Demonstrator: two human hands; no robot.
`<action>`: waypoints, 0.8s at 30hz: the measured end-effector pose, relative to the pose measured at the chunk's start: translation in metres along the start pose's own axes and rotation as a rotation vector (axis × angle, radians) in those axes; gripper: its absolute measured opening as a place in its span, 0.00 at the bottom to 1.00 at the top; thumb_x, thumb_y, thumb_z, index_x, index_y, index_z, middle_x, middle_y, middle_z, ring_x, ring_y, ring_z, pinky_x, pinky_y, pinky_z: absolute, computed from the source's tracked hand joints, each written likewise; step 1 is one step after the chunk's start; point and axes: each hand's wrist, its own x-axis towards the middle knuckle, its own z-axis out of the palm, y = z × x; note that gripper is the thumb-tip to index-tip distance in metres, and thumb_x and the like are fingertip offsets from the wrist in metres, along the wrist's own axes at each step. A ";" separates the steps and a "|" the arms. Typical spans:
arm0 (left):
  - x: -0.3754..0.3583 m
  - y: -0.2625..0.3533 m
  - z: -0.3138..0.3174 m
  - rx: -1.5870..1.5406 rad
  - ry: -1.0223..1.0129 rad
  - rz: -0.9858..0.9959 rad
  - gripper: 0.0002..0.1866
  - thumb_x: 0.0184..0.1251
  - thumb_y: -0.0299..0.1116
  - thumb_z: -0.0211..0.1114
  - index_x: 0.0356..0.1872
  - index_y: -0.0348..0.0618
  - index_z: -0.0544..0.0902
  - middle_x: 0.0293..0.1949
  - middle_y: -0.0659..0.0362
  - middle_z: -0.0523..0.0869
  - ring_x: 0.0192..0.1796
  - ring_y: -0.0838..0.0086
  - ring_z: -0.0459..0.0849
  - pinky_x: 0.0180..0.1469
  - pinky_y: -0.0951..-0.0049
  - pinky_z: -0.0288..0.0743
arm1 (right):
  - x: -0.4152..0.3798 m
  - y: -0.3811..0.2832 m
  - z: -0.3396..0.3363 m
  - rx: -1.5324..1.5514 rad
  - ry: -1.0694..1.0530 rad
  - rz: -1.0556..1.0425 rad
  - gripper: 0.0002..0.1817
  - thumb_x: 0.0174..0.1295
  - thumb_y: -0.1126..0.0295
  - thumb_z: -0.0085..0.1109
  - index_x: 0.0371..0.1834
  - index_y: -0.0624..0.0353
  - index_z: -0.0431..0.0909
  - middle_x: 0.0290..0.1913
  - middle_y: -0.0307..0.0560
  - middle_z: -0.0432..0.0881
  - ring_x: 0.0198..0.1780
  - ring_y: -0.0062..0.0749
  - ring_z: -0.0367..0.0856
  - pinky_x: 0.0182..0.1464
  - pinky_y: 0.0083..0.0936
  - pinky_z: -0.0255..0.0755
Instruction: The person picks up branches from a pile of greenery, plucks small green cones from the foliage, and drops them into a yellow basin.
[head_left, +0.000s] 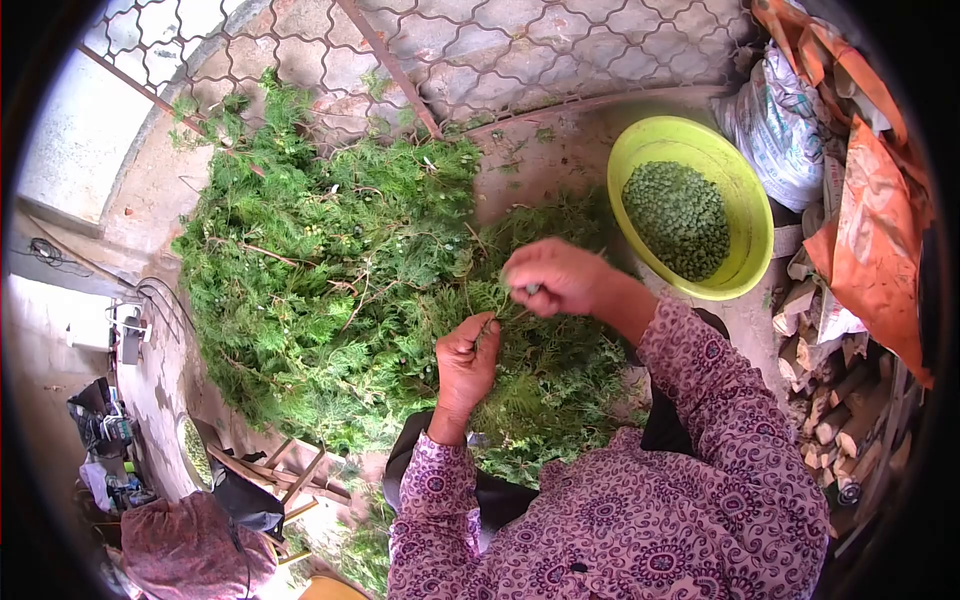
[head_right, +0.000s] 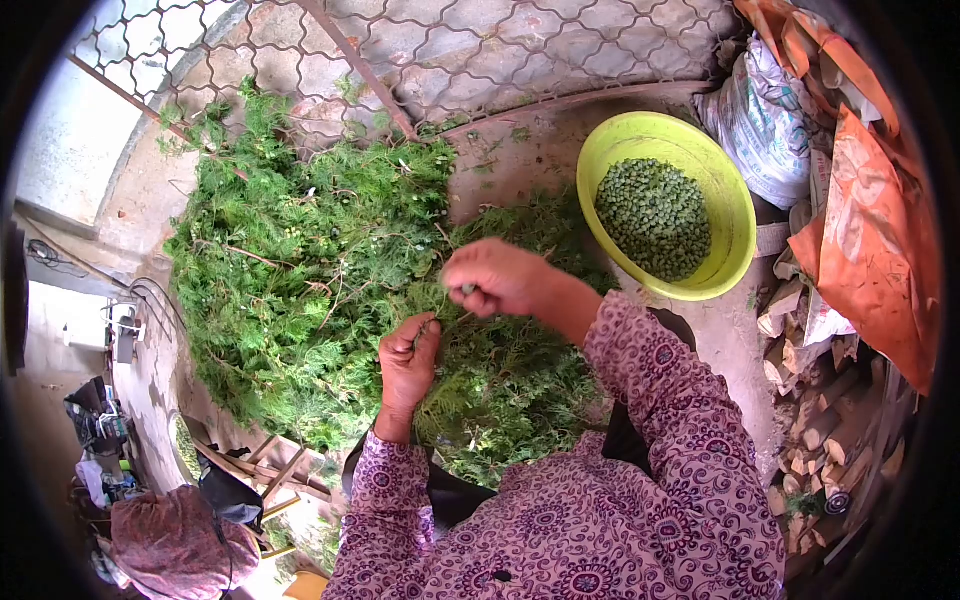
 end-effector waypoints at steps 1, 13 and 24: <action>0.000 -0.002 -0.003 -0.082 0.012 -0.105 0.04 0.58 0.24 0.60 0.34 0.40 0.80 0.21 0.61 0.81 0.18 0.82 0.71 0.20 0.81 0.64 | -0.002 -0.008 -0.012 0.103 -0.026 -0.101 0.03 0.53 0.73 0.55 0.27 0.60 0.72 0.19 0.36 0.71 0.14 0.15 0.61 0.14 0.15 0.53; 0.021 -0.015 -0.046 -0.824 0.264 -0.170 0.18 0.57 0.39 0.64 0.41 0.35 0.75 0.16 0.62 0.75 0.17 0.81 0.73 0.32 0.73 0.76 | -0.079 -0.061 -0.172 -1.583 1.696 -0.920 0.13 0.53 0.66 0.57 0.42 0.53 0.77 0.33 0.47 0.81 0.33 0.41 0.80 0.38 0.30 0.73; 0.035 -0.019 -0.055 -1.247 0.306 -0.340 0.10 0.65 0.37 0.53 0.36 0.41 0.75 0.07 0.65 0.65 0.14 0.76 0.65 0.36 0.65 0.71 | -0.061 -0.058 -0.127 -0.953 1.026 -0.609 0.10 0.52 0.67 0.57 0.32 0.64 0.78 0.26 0.44 0.79 0.28 0.25 0.75 0.35 0.22 0.69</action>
